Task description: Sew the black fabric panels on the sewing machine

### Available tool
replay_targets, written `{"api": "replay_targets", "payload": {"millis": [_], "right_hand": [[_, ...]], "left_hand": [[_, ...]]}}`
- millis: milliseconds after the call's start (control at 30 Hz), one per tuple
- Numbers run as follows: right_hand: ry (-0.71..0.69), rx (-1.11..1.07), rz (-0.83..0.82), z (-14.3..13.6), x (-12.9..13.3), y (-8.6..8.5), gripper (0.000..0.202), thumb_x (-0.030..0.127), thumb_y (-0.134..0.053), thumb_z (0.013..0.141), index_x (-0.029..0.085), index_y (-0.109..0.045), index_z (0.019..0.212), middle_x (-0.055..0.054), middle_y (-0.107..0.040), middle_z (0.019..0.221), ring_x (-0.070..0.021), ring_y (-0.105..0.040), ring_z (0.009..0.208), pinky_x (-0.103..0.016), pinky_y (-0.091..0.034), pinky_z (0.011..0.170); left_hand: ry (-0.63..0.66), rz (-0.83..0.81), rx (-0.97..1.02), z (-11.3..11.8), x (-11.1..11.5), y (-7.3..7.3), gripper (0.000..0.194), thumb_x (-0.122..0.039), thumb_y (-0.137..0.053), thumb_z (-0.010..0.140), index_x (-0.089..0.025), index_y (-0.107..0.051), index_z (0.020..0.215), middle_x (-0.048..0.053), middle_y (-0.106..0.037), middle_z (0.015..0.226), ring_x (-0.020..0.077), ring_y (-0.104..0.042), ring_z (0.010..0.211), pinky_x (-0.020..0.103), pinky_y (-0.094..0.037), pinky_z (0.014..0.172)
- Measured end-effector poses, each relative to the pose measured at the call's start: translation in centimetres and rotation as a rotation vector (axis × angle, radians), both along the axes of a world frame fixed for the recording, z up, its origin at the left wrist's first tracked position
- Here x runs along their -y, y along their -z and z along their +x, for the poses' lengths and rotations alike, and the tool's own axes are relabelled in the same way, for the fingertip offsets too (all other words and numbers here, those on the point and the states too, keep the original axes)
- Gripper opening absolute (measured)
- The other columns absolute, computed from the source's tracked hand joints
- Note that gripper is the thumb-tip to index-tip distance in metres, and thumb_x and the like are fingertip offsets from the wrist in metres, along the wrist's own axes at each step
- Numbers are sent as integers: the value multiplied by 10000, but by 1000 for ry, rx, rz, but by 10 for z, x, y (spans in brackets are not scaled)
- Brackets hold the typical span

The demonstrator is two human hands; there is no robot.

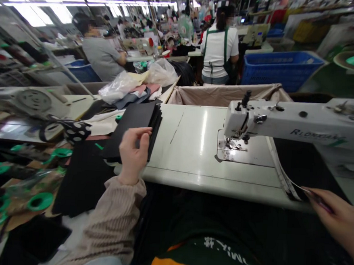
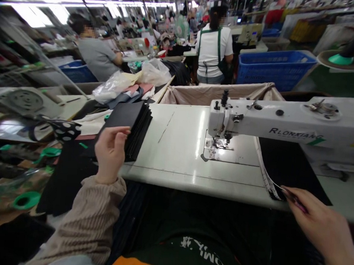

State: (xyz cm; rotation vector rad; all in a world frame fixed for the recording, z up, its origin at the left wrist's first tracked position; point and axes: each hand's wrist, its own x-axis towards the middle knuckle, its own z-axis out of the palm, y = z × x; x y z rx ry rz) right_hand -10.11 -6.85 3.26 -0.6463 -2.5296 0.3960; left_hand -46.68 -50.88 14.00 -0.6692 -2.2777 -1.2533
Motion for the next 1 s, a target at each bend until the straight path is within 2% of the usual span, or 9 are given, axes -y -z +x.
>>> {"api": "replay_targets", "payload": {"millis": [100, 167, 267, 367, 600, 767, 833, 900, 1000], "right_hand": [[-102, 110, 36, -5, 10, -7, 308, 435, -508, 903, 347, -657, 1158, -98, -720, 1133, -267, -702, 951, -378, -532, 696], [-131, 132, 48, -7, 13, -7, 309, 369, -507, 916, 306, -636, 1190, -78, -709, 1160, -252, -692, 994, -358, -542, 758], [-148, 146, 83, -7, 16, -6, 326, 312, -498, 924, 256, -614, 1223, -57, -692, 1189, -240, -677, 1026, -354, -541, 812], [-152, 155, 104, -7, 20, -8, 322, 259, -500, 920, 228, -616, 1219, -59, -689, 1189, -229, -675, 1018, -342, -538, 823], [-164, 159, 161, -14, 27, -19, 310, 207, -498, 914, 209, -622, 1199, -61, -701, 1153, -217, -684, 939, -317, -516, 739], [-265, 198, 203, -23, 64, -39, 318, 163, -489, 893, 197, -621, 1181, -86, -696, 1141, -212, -658, 847, -330, -459, 720], [-423, 262, 136, -34, 93, -50, 302, 148, -489, 877, 200, -630, 1139, -87, -700, 1098, -201, -634, 803, -327, -435, 695], [-607, 363, 11, -48, 123, -59, 249, 161, -523, 859, 208, -640, 1073, -61, -704, 1001, -189, -606, 744, -320, -409, 657], [-868, 401, -266, -76, 152, -60, 171, 225, -579, 873, 219, -653, 1028, -17, -707, 929, -165, -620, 762, -288, -418, 674]], "left_hand": [[534, 116, 536, 35, -86, 29, 366, -462, -506, 957, -179, -715, 1060, 55, -660, 905, 135, -584, 737, 266, -491, 709], [814, 231, 925, 55, -146, 51, 399, -481, -547, 934, -155, -722, 1082, 73, -658, 923, 117, -572, 718, 238, -480, 647], [988, 489, 1332, 71, -213, 75, 411, -478, -585, 923, -141, -714, 1120, 91, -654, 995, 83, -567, 731, 192, -469, 635], [1032, 685, 1501, 72, -249, 83, 372, -434, -615, 924, -117, -719, 1091, 94, -664, 988, 62, -562, 710, 171, -461, 609], [955, 819, 1562, 65, -267, 85, 241, -293, -673, 901, -62, -718, 954, 51, -628, 766, 29, -511, 585, 129, -415, 509], [993, 717, 1421, 76, -265, 83, 357, -407, -581, 951, -83, -708, 1032, 77, -670, 862, 55, -577, 666, 159, -484, 608], [1073, 538, 1208, 88, -263, 82, 428, -477, -515, 968, -114, -684, 1120, 102, -692, 991, 111, -643, 808, 230, -535, 746], [1181, 238, 885, 103, -261, 87, 423, -472, -477, 985, -170, -630, 1238, 110, -669, 1189, 183, -647, 1045, 330, -521, 929], [1209, -314, 337, 117, -250, 106, 487, -436, -494, 982, -232, -465, 1424, 94, -468, 1490, 249, -420, 1391, 440, -341, 1155]]}}
